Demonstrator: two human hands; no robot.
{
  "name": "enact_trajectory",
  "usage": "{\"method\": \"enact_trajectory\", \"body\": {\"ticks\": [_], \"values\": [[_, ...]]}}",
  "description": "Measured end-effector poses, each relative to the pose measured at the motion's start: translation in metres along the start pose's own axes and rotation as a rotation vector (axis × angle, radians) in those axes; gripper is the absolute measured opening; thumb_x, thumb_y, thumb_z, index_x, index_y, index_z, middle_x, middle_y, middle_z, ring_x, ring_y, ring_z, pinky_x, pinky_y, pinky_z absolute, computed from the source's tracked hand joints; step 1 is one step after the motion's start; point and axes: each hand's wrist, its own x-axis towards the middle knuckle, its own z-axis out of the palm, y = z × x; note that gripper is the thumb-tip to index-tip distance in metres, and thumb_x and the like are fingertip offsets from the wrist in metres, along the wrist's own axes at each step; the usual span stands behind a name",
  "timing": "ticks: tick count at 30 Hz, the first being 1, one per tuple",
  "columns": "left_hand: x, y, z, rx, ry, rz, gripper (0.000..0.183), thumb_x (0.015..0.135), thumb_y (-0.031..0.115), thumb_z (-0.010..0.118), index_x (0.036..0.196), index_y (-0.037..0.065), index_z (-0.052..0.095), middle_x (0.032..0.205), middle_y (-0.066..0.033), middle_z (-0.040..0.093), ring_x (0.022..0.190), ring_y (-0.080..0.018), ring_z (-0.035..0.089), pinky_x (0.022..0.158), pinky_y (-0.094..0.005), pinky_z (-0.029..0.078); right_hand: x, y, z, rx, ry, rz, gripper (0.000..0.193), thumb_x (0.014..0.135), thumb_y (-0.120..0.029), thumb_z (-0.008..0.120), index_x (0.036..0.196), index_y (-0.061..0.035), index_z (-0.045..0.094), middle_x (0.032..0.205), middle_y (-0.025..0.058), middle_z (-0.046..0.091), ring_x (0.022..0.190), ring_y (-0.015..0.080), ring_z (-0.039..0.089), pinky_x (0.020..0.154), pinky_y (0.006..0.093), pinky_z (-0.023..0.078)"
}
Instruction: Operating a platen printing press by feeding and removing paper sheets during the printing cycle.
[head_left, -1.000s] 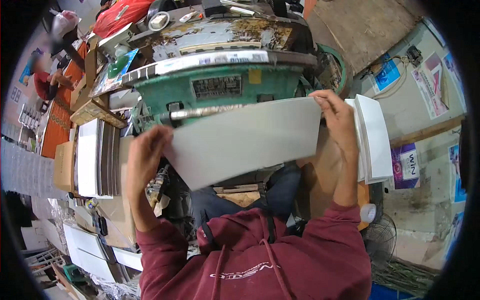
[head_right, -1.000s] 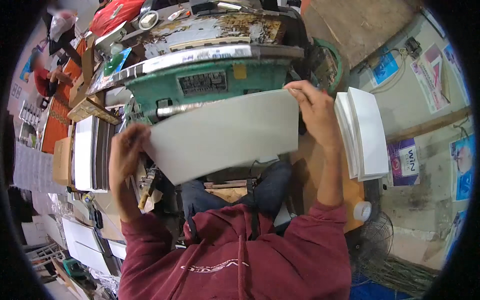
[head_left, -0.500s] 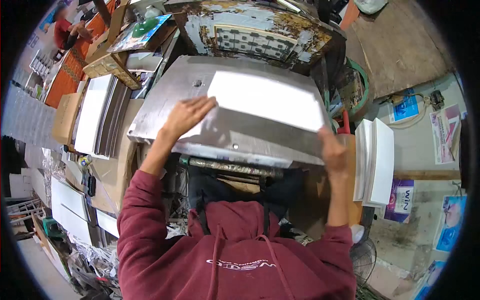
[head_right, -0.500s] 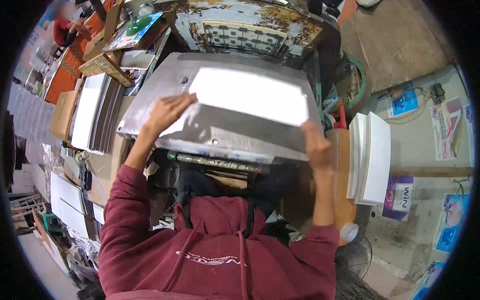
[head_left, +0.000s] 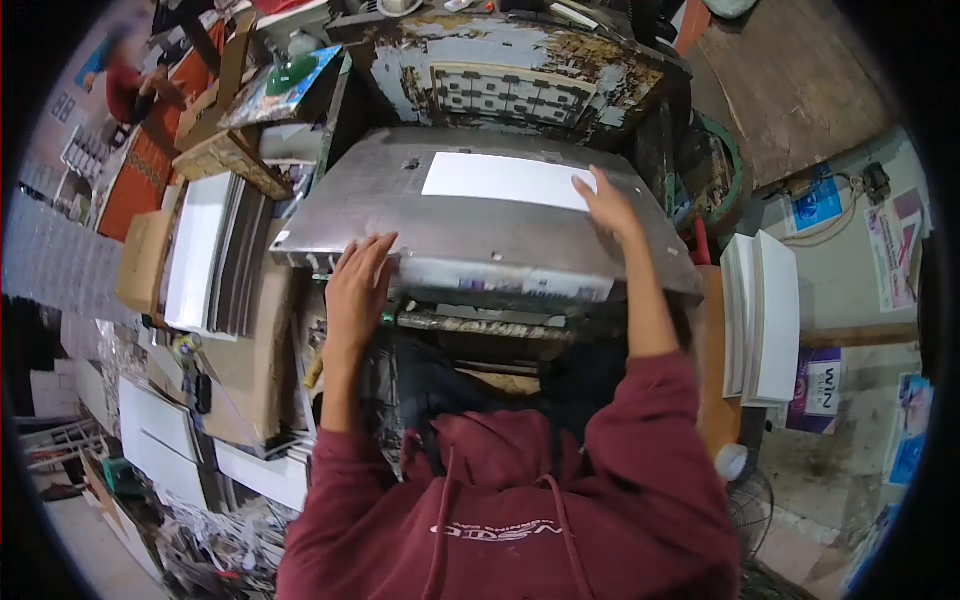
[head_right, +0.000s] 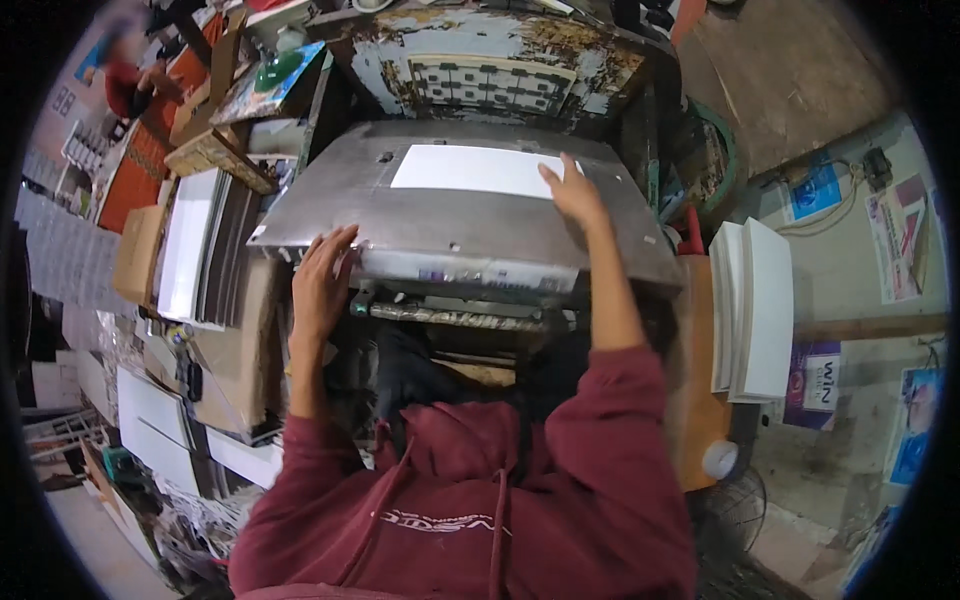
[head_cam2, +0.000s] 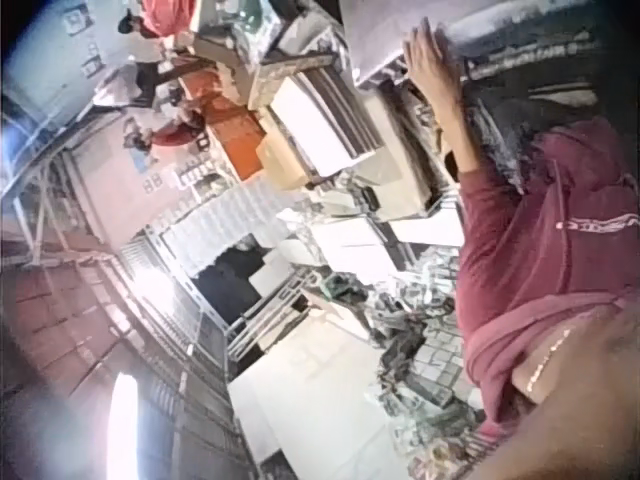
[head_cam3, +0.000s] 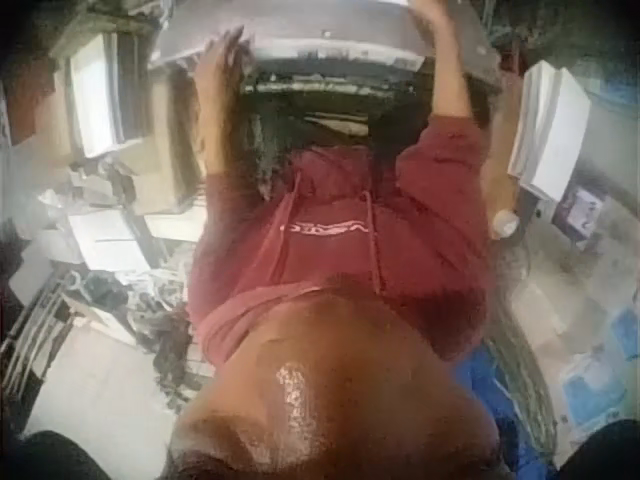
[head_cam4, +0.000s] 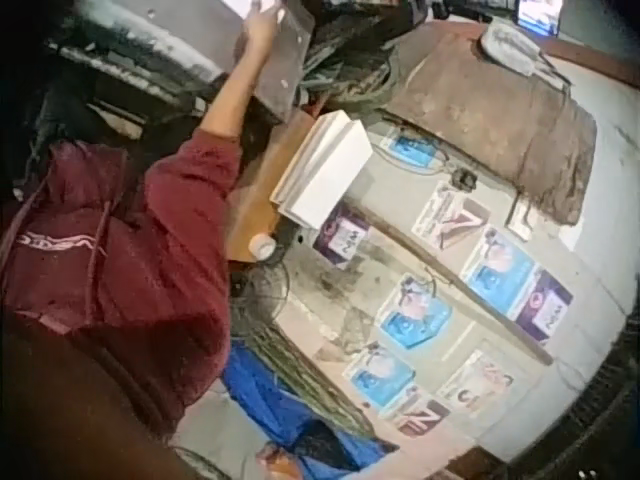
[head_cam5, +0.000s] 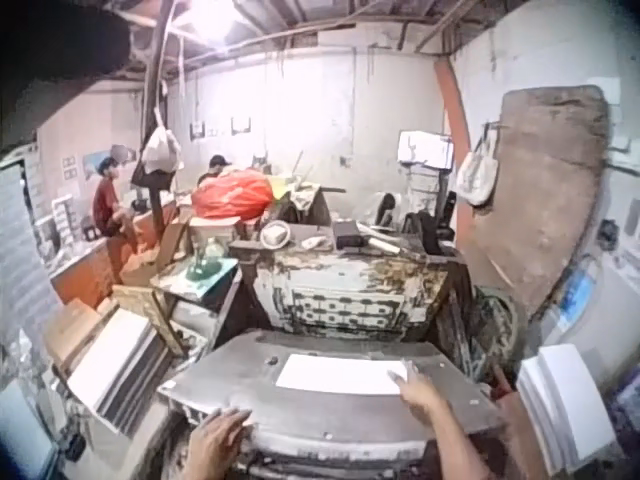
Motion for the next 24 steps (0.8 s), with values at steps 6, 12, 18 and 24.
{"method": "enact_trajectory", "body": {"ticks": [6,12,18,24], "values": [[-0.028,-0.002,-0.036,-0.147,0.300,-0.277,0.042,0.096,0.004,0.065,0.137,0.005,0.060,0.134,-0.0153,0.064,0.125,-0.0331,0.061,0.103,-0.0418,0.048,0.095,-0.020,-0.062,0.375,-0.179,0.056,0.095,0.095,-0.069,0.052,0.161,-0.0072,0.021,0.163,0.0245,0.029,0.150,0.0415,0.028,0.118,0.0582,0.027],[-0.051,-0.004,-0.042,0.122,0.130,-0.248,0.046,0.097,0.012,0.066,0.141,0.006,0.056,0.139,-0.0136,0.061,0.132,-0.0337,0.055,0.108,-0.0428,0.044,0.107,-0.068,-0.131,0.261,0.659,-0.438,0.061,0.101,-0.048,0.059,0.139,-0.0004,0.055,0.126,0.0239,0.066,0.120,0.0368,0.064,0.102,0.0429,0.048],[-0.061,0.000,-0.002,0.076,-0.097,-0.257,0.051,0.099,0.016,0.064,0.147,0.006,0.050,0.147,-0.0125,0.055,0.139,-0.0341,0.047,0.113,-0.0436,0.038,-0.067,0.029,-0.119,0.222,0.554,-0.462,0.046,0.096,-0.025,0.073,0.134,-0.0025,0.062,0.134,0.0169,0.065,0.126,0.0253,0.062,0.101,0.0338,0.051],[-0.043,0.012,0.019,-0.022,-0.133,-0.130,0.048,0.097,0.012,0.065,0.144,0.008,0.054,0.143,-0.0109,0.058,0.139,-0.0331,0.048,0.112,-0.0432,0.040,-0.272,0.154,-0.172,-0.460,1.078,0.355,0.045,0.088,-0.025,0.076,0.125,-0.0021,0.066,0.119,0.0215,0.067,0.108,0.0399,0.065,0.092,0.0450,0.052]]}}
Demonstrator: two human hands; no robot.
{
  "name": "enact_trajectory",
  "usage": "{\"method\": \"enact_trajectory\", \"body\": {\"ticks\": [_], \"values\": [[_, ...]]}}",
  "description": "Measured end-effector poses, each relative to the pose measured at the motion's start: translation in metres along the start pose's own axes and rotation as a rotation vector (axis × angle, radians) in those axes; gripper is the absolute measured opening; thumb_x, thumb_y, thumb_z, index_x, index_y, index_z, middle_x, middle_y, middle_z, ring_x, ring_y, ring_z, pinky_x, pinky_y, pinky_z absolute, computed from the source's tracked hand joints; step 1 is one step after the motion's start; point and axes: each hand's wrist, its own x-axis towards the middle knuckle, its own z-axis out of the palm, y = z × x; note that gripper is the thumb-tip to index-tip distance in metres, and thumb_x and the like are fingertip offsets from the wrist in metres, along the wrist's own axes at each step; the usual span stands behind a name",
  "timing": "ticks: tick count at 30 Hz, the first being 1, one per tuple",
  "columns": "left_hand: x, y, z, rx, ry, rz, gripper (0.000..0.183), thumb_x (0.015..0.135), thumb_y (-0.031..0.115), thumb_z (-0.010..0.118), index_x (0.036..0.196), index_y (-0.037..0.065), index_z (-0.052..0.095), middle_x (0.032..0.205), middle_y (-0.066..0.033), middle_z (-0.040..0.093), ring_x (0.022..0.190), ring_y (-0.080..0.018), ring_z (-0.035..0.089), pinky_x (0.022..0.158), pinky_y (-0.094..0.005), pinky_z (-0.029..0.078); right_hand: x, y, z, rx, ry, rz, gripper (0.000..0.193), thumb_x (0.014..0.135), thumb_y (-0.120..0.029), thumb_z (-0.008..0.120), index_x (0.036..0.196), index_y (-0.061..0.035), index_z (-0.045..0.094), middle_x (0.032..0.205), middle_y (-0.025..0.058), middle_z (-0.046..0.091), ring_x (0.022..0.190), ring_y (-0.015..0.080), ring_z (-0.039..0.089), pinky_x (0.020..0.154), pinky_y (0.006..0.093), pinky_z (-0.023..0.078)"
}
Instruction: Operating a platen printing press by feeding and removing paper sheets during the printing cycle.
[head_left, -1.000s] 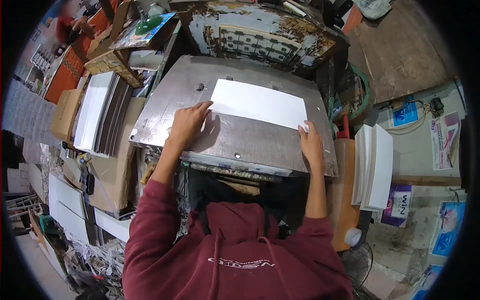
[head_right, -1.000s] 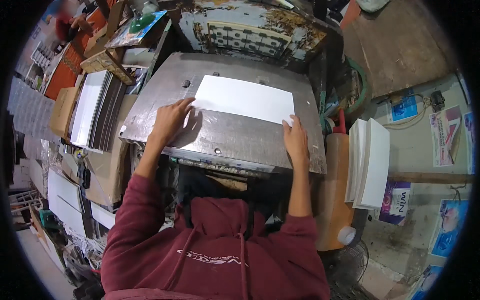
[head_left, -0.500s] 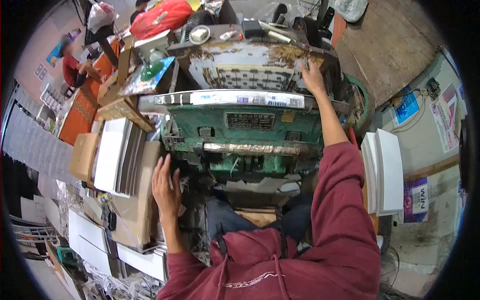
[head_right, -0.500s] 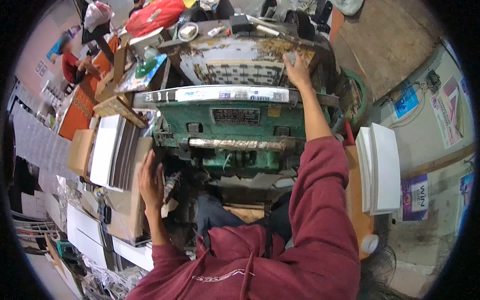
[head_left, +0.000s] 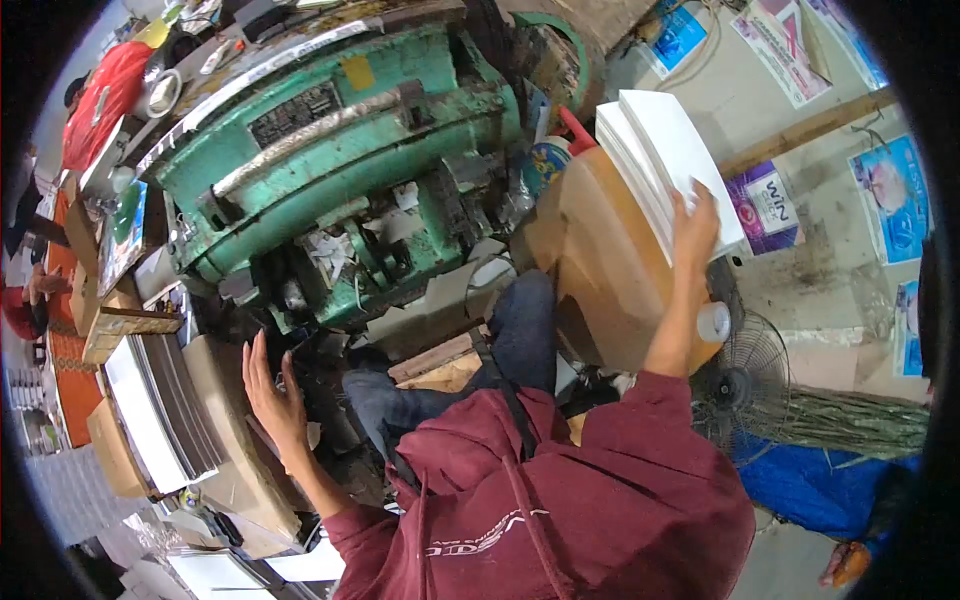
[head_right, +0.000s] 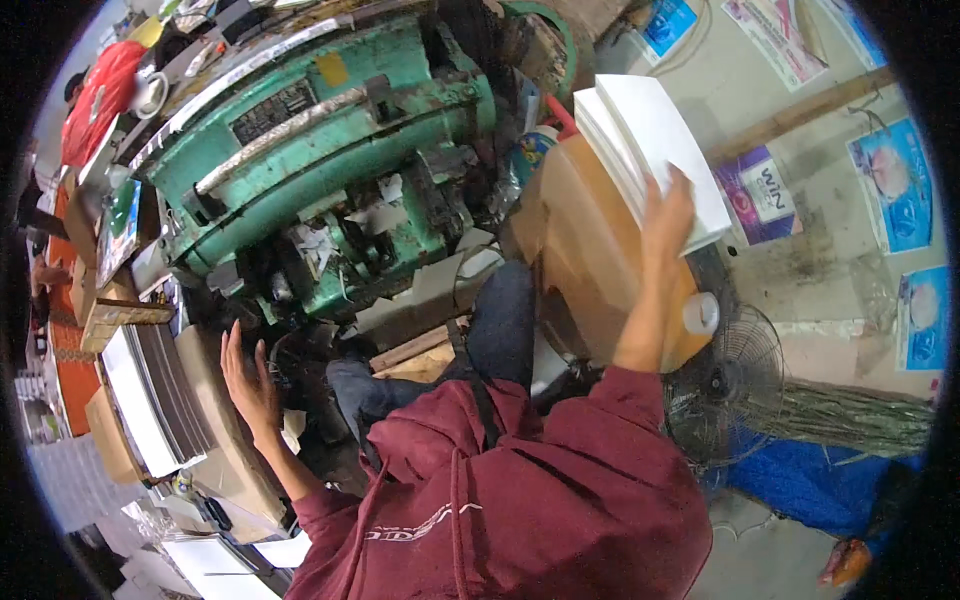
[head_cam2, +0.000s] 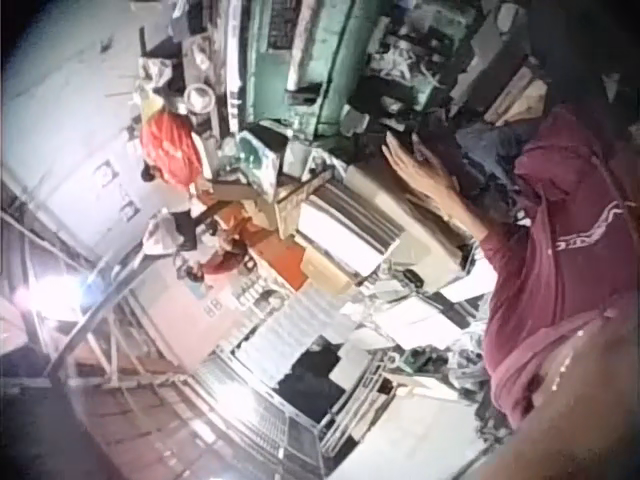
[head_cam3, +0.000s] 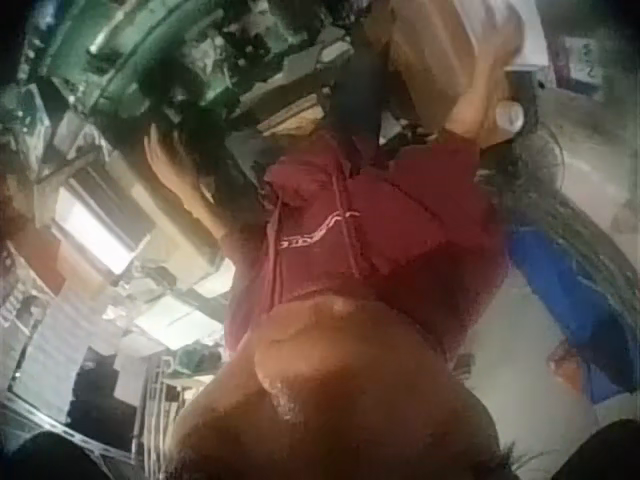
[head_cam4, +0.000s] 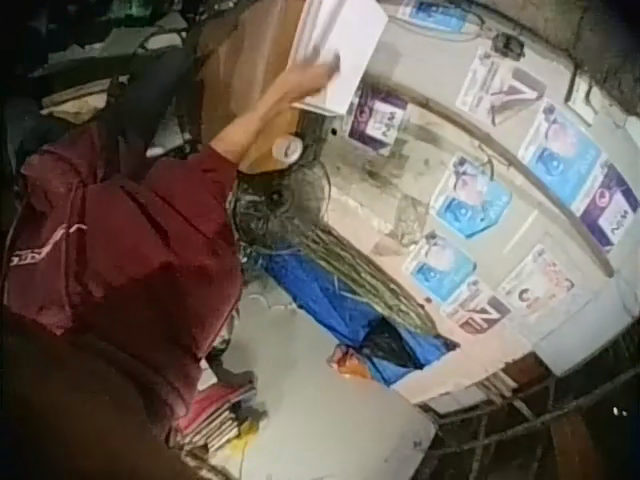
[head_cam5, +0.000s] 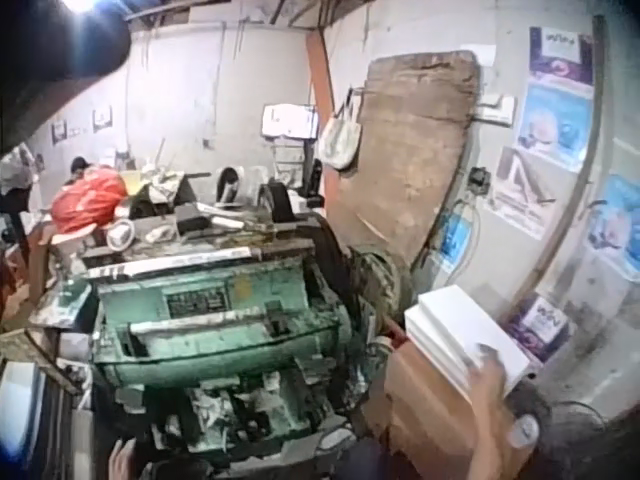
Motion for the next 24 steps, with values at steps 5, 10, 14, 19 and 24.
{"method": "enact_trajectory", "body": {"ticks": [5,10,14,19,24], "values": [[0.040,0.037,0.020,-0.081,-0.070,0.158,0.043,0.097,0.012,0.065,0.140,0.009,0.058,0.141,-0.0112,0.060,0.138,-0.0329,0.049,0.112,-0.0429,0.040,-0.020,0.075,-0.029,-0.413,-0.180,-0.036,0.045,0.084,-0.033,0.079,0.115,-0.0013,0.069,0.109,0.0200,0.068,0.103,0.0386,0.066,0.089,0.0455,0.052],[0.072,0.087,0.026,-0.165,-0.120,0.318,0.043,0.096,0.011,0.065,0.138,0.008,0.060,0.140,-0.0129,0.060,0.139,-0.0326,0.049,0.112,-0.0432,0.040,0.015,0.103,-0.039,-0.115,-0.352,0.199,0.041,0.074,-0.027,0.087,0.102,0.0004,0.076,0.094,0.0142,0.076,0.086,0.0269,0.071,0.080,0.0352,0.053],[0.091,0.110,0.022,-0.225,-0.176,0.383,0.043,0.095,0.012,0.067,0.137,0.008,0.061,0.138,-0.0131,0.062,0.137,-0.0337,0.050,0.112,-0.0438,0.041,0.049,0.119,-0.046,0.125,-0.459,0.190,0.046,0.073,-0.030,0.089,0.102,0.0028,0.076,0.087,0.0136,0.075,0.074,0.0183,0.068,0.071,0.0301,0.053],[0.123,0.113,0.028,-0.238,-0.231,0.373,0.045,0.093,0.016,0.069,0.137,0.011,0.061,0.135,-0.0123,0.064,0.135,-0.0339,0.052,0.108,-0.0447,0.043,0.074,0.100,-0.020,0.028,-0.539,0.126,0.032,0.086,-0.026,0.079,0.102,0.0009,0.075,0.090,0.0150,0.074,0.076,0.0233,0.070,0.069,0.0352,0.052],[0.124,0.111,0.002,-0.256,-0.147,0.391,0.047,0.094,0.018,0.068,0.140,0.013,0.058,0.135,-0.0116,0.063,0.135,-0.0320,0.052,0.109,-0.0448,0.044,0.044,0.086,-0.027,-0.158,-0.370,-0.130,0.025,0.093,-0.021,0.069,0.104,0.0017,0.072,0.098,0.0218,0.070,0.087,0.0386,0.069,0.076,0.0436,0.052]]}}
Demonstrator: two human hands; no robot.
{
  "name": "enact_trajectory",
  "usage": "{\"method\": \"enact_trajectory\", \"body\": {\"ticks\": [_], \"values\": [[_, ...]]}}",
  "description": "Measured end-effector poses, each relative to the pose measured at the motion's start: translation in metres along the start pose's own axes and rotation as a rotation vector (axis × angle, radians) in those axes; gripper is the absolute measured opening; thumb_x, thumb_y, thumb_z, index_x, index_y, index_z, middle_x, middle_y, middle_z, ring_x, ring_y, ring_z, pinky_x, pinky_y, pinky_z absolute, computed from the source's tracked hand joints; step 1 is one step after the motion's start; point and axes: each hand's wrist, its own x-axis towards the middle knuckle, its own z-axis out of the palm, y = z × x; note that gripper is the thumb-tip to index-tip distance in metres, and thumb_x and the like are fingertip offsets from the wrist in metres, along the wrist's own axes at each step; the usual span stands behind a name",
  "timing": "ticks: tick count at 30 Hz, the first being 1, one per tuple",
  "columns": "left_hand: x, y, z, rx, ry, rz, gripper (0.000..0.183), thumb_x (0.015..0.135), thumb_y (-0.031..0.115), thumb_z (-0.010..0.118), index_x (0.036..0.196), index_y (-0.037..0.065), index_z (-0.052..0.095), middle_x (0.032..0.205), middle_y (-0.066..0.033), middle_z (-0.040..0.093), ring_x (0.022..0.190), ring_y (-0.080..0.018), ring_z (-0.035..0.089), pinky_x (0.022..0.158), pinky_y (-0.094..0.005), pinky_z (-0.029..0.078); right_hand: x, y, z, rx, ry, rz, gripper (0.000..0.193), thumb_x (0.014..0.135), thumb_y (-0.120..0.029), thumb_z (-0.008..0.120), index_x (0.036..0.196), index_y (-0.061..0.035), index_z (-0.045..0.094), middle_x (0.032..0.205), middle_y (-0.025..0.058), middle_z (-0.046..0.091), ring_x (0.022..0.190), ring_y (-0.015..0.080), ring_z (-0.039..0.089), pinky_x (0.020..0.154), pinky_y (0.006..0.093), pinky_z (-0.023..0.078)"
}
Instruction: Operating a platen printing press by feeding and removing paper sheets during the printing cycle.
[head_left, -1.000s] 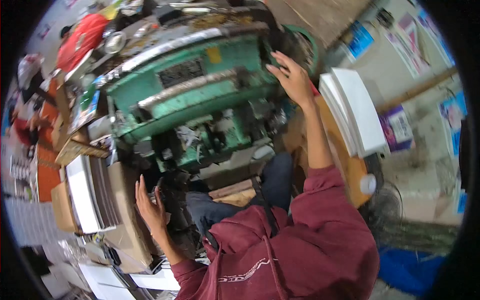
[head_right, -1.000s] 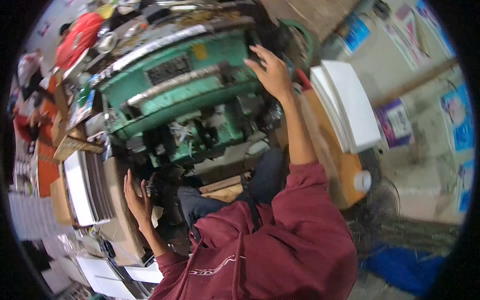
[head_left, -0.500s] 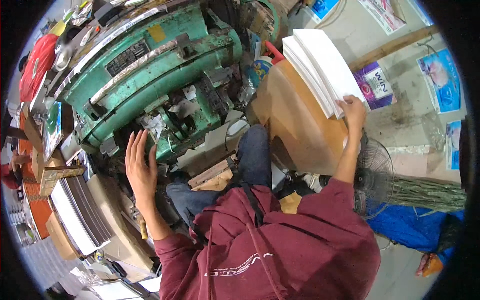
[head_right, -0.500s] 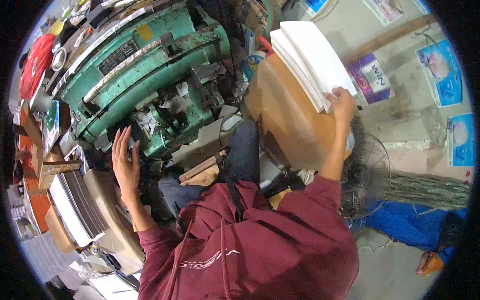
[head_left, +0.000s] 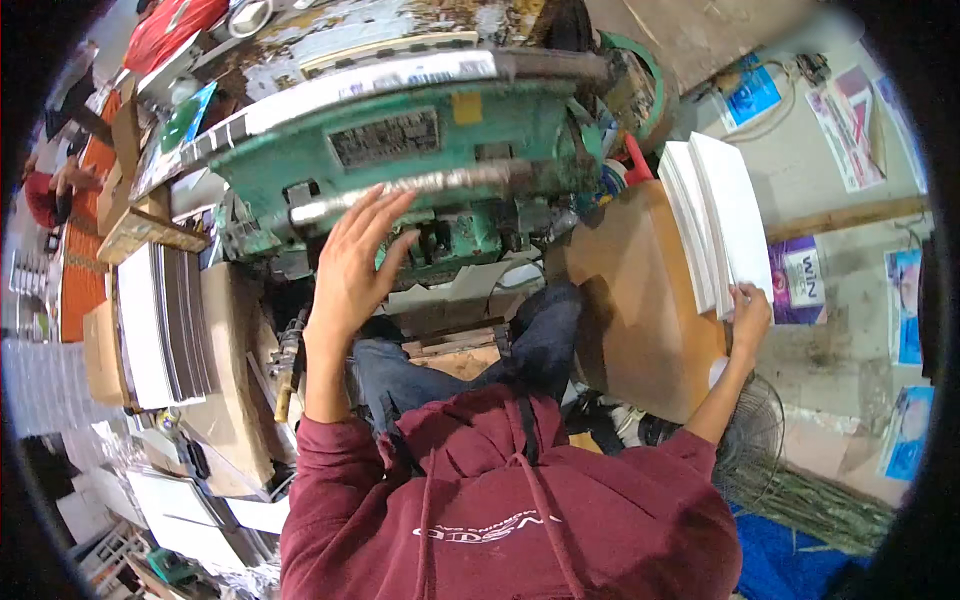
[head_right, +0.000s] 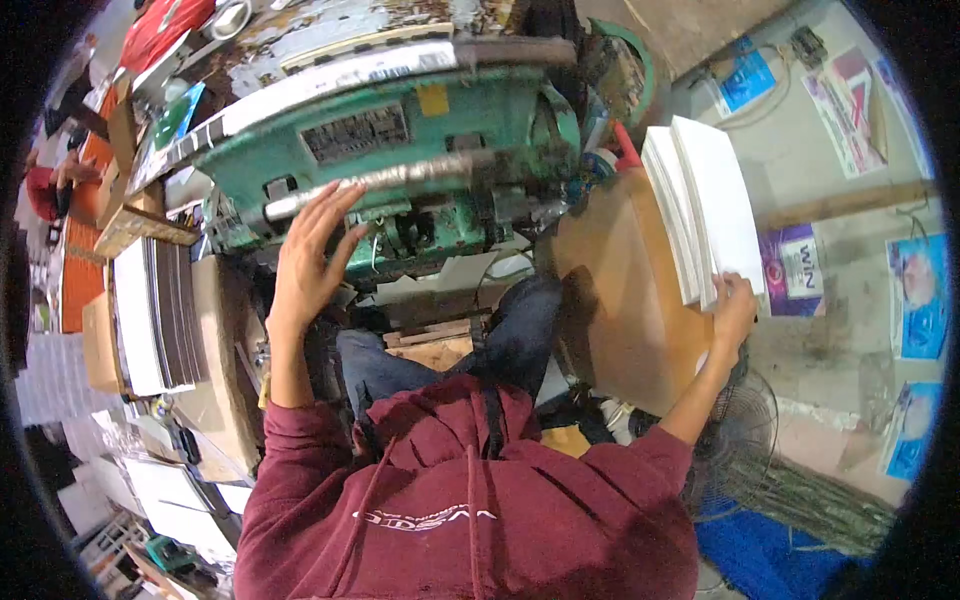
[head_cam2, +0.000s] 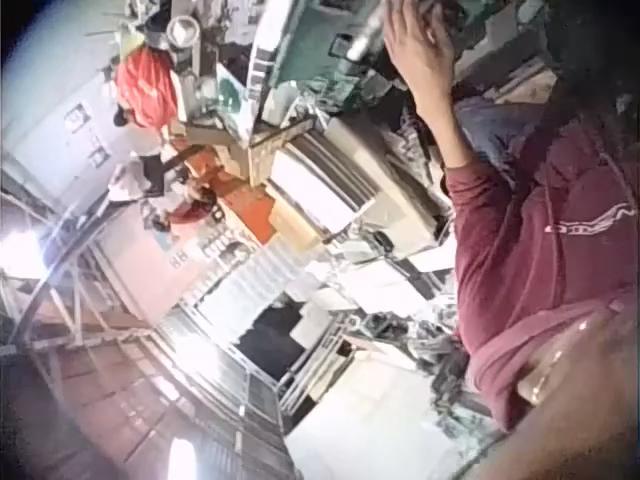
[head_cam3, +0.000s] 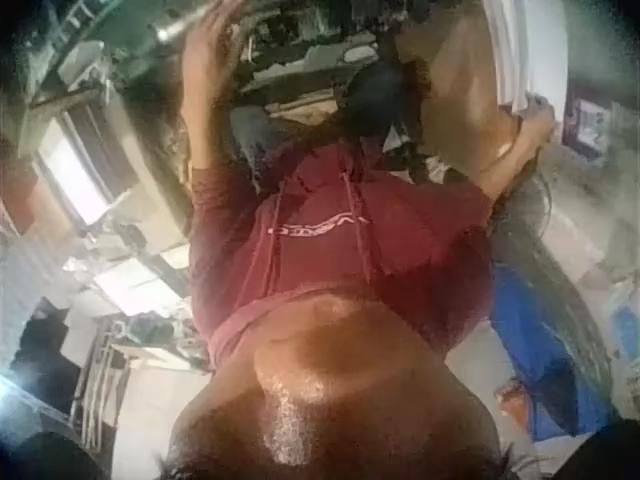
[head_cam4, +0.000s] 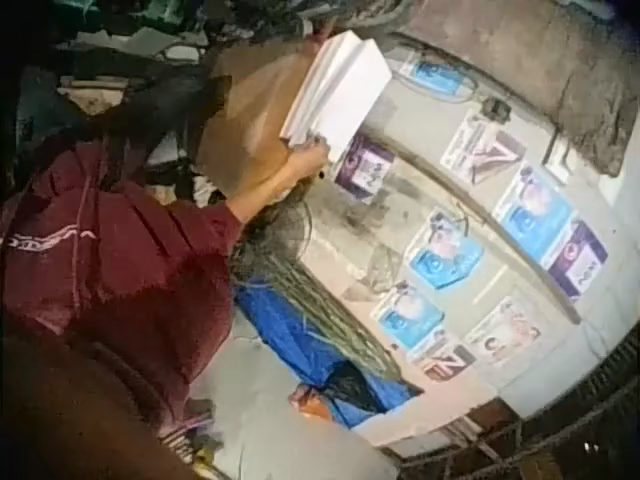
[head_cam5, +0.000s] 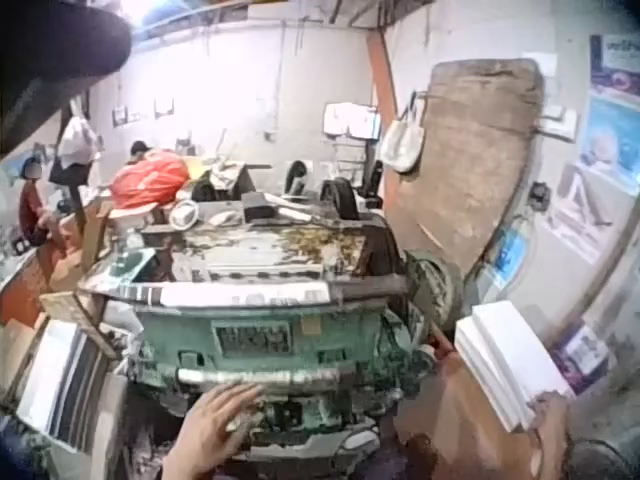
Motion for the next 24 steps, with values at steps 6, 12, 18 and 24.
{"method": "enact_trajectory", "body": {"ticks": [6,12,18,24], "values": [[0.017,-0.029,-0.024,-0.106,0.126,-0.057,0.044,0.094,0.018,0.068,0.138,0.013,0.061,0.133,-0.0146,0.064,0.131,-0.0353,0.054,0.107,-0.0438,0.044,0.002,-0.009,-0.011,-0.188,-0.231,-0.030,0.024,0.099,-0.016,0.058,0.099,0.0052,0.069,0.100,0.0284,0.066,0.092,0.0458,0.066,0.079,0.0506,0.052],[0.015,-0.130,0.014,0.151,-0.051,-0.169,0.065,0.099,0.044,0.060,0.152,0.009,0.043,0.142,-0.0249,0.055,0.136,-0.0430,0.047,0.111,-0.0511,0.040,-0.003,-0.021,-0.021,-0.370,-0.233,-0.201,0.029,0.099,-0.021,0.058,0.103,0.0048,0.070,0.105,0.0273,0.064,0.093,0.0463,0.065,0.081,0.0514,0.053],[-0.027,-0.148,0.088,0.342,-0.463,-0.375,0.080,0.101,0.067,0.035,0.162,0.015,0.026,0.167,-0.0206,0.018,0.155,-0.0432,0.012,0.123,-0.0585,0.014,-0.021,-0.030,-0.005,-0.376,0.001,-0.199,0.041,0.091,-0.032,0.072,0.110,0.0037,0.071,0.110,0.0226,0.065,0.106,0.0406,0.061,0.090,0.0476,0.051],[-0.059,-0.086,0.044,0.283,-0.504,-0.389,0.094,0.094,0.078,0.036,0.163,0.016,0.021,0.166,-0.0259,0.017,0.154,-0.0435,0.012,0.125,-0.0547,0.009,-0.028,-0.023,0.015,-0.420,0.042,-0.111,0.038,0.093,-0.027,0.071,0.112,0.0060,0.069,0.112,0.0226,0.065,0.106,0.0409,0.061,0.091,0.0473,0.050]]}}
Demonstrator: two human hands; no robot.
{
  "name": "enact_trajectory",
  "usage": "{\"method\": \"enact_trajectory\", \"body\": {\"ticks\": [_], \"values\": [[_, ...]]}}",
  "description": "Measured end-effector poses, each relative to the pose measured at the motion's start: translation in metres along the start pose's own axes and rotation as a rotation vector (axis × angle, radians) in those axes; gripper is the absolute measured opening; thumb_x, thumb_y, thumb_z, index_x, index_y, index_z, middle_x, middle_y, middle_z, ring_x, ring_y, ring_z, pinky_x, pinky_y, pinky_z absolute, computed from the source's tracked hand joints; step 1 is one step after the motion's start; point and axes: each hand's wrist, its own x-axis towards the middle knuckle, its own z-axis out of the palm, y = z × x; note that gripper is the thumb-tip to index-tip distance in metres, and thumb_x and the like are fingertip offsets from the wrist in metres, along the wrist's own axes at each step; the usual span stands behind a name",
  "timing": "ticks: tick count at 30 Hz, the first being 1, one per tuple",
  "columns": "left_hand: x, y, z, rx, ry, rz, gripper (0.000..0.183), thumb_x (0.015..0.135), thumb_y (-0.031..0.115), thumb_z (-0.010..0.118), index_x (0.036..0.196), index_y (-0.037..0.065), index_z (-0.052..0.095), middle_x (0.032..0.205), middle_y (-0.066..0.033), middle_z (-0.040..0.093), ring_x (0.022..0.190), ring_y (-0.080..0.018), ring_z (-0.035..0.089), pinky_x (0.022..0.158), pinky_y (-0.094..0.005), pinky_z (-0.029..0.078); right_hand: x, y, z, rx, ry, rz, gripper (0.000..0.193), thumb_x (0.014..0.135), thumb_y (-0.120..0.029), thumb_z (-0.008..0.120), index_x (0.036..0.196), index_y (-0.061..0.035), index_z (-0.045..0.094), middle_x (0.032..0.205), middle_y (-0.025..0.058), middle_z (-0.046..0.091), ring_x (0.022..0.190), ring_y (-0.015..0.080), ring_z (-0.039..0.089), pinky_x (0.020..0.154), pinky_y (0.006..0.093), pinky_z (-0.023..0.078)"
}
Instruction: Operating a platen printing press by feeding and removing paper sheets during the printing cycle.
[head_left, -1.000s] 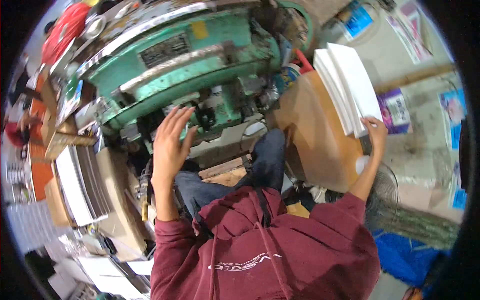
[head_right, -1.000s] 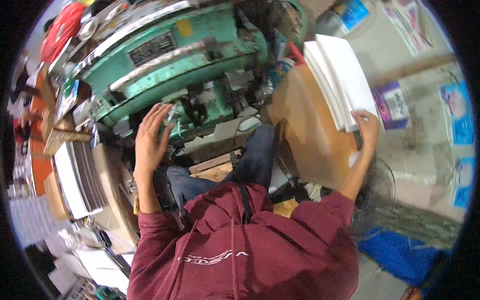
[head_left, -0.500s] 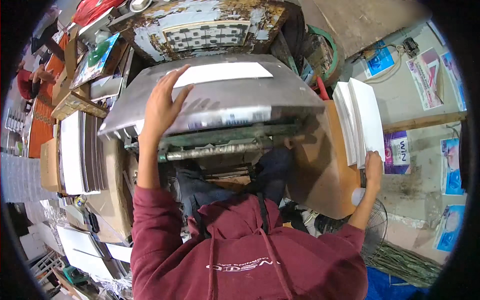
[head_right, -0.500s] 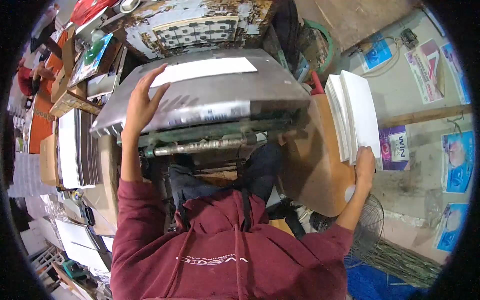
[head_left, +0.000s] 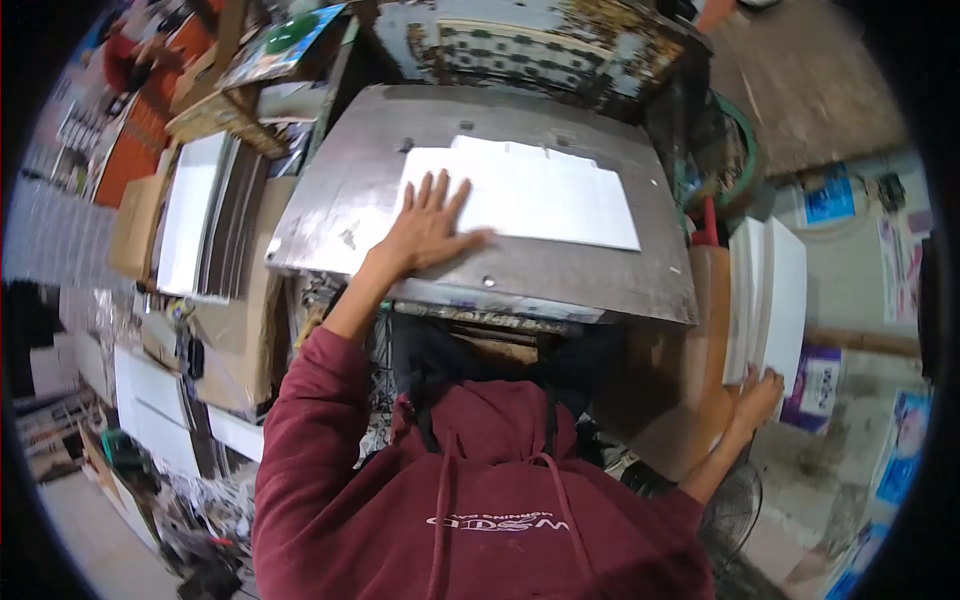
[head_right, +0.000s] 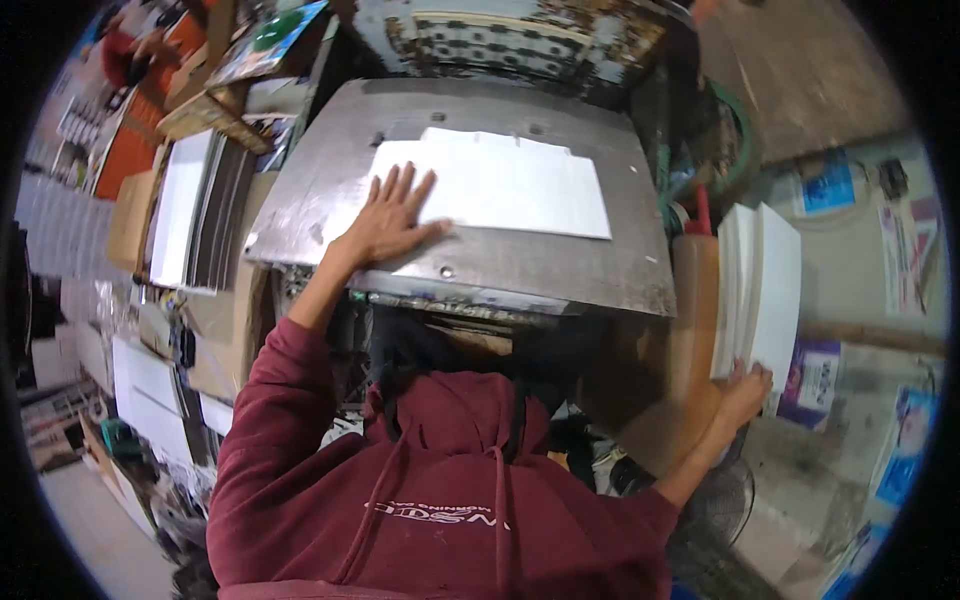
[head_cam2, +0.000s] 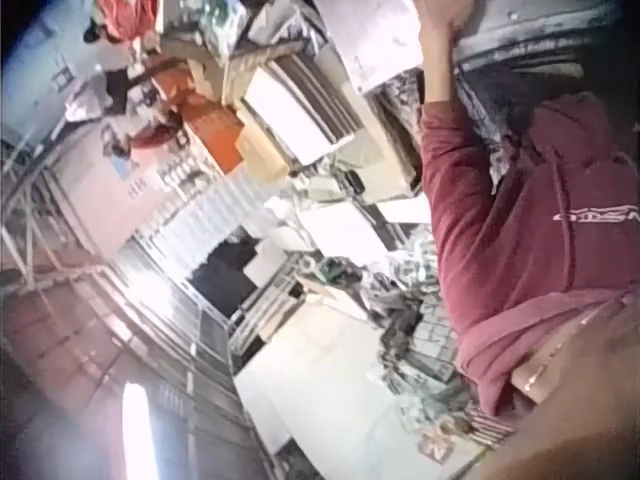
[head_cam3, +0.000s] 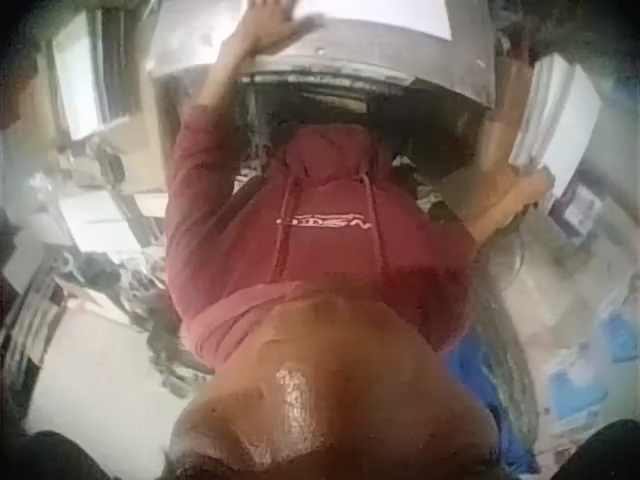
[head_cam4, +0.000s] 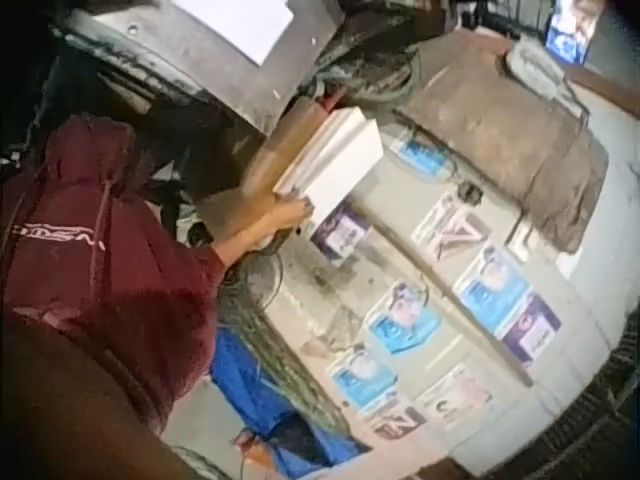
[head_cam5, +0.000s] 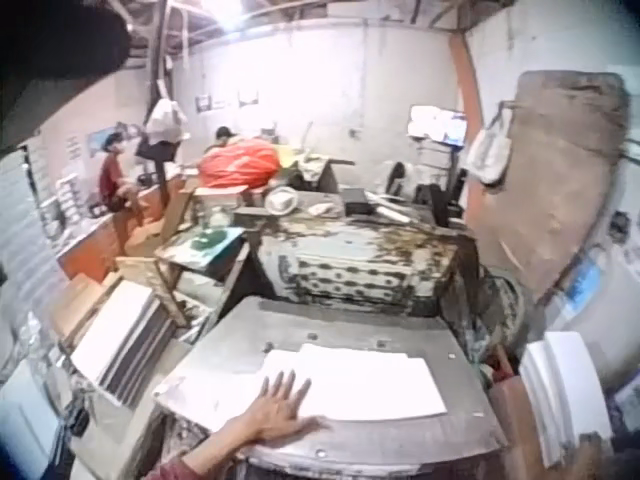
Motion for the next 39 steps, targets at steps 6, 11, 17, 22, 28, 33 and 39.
{"method": "enact_trajectory", "body": {"ticks": [6,11,17,22,28,33,39], "values": [[-0.091,0.001,-0.075,0.163,0.218,0.059,0.068,0.092,0.017,0.066,0.155,0.023,0.042,0.156,-0.0140,0.046,0.143,-0.0377,0.043,0.119,-0.0488,0.035,0.000,0.006,0.005,-0.030,0.004,-0.016,0.033,0.095,-0.022,0.068,0.114,0.0049,0.069,0.111,0.0213,0.065,0.103,0.0398,0.063,0.089,0.0471,0.051],[-0.153,-0.008,-0.117,-0.250,0.763,-0.221,0.073,0.087,-0.013,0.048,0.151,0.022,0.049,0.140,-0.0208,0.060,0.127,-0.0292,0.062,0.103,-0.0397,0.051,-0.009,0.004,0.017,-0.033,0.101,0.022,0.029,0.099,-0.021,0.062,0.117,0.0000,0.070,0.110,0.0180,0.067,0.104,0.0364,0.064,0.089,0.0453,0.052],[-0.221,-0.108,-0.136,-0.291,1.162,-0.505,0.068,0.091,-0.012,0.039,0.151,0.019,0.047,0.135,-0.0145,0.066,0.120,-0.0261,0.066,0.101,-0.0387,0.052,0.006,0.050,0.020,0.419,0.039,-0.070,0.031,0.101,-0.025,0.060,0.111,0.0023,0.072,0.100,0.0181,0.067,0.090,0.0376,0.064,0.082,0.0445,0.050],[-0.251,-0.161,-0.134,0.250,1.054,-0.987,0.073,0.088,-0.001,0.043,0.149,0.038,0.048,0.126,-0.0138,0.069,0.086,-0.0352,0.073,0.069,-0.0457,0.055,0.025,0.074,0.022,0.372,-0.167,-0.123,0.031,0.102,-0.022,0.060,0.108,0.0055,0.071,0.099,0.0193,0.066,0.091,0.0367,0.065,0.083,0.0423,0.051],[-0.255,-0.187,-0.113,0.153,0.852,-1.123,0.070,0.090,0.000,0.045,0.153,0.030,0.045,0.127,-0.0150,0.070,0.097,-0.0316,0.073,0.083,-0.0434,0.055,0.027,0.072,0.008,0.121,-0.220,-0.211,0.028,0.103,-0.015,0.052,0.120,0.0046,0.063,0.110,0.0229,0.063,0.104,0.0391,0.063,0.090,0.0455,0.049],[-0.289,-0.166,-0.100,-0.898,1.080,-0.742,0.056,0.098,0.011,0.060,0.151,0.001,0.045,0.138,-0.0155,0.060,0.123,-0.0266,0.060,0.102,-0.0384,0.048,0.039,0.088,-0.005,0.134,0.338,0.011,0.033,0.107,-0.017,0.047,0.131,0.0040,0.057,0.117,0.0220,0.065,0.113,0.0375,0.063,0.093,0.0465,0.051],[-0.246,-0.110,-0.059,-1.615,0.877,-0.559,0.075,0.091,0.004,0.070,0.157,0.004,0.034,0.145,-0.0135,0.054,0.127,-0.0249,0.057,0.108,-0.0386,0.046,0.056,0.121,0.014,1.081,0.239,0.299,0.042,0.108,-0.028,0.052,0.133,0.0052,0.060,0.133,0.0197,0.063,0.120,0.0289,0.065,0.103,0.0389,0.054]]}}
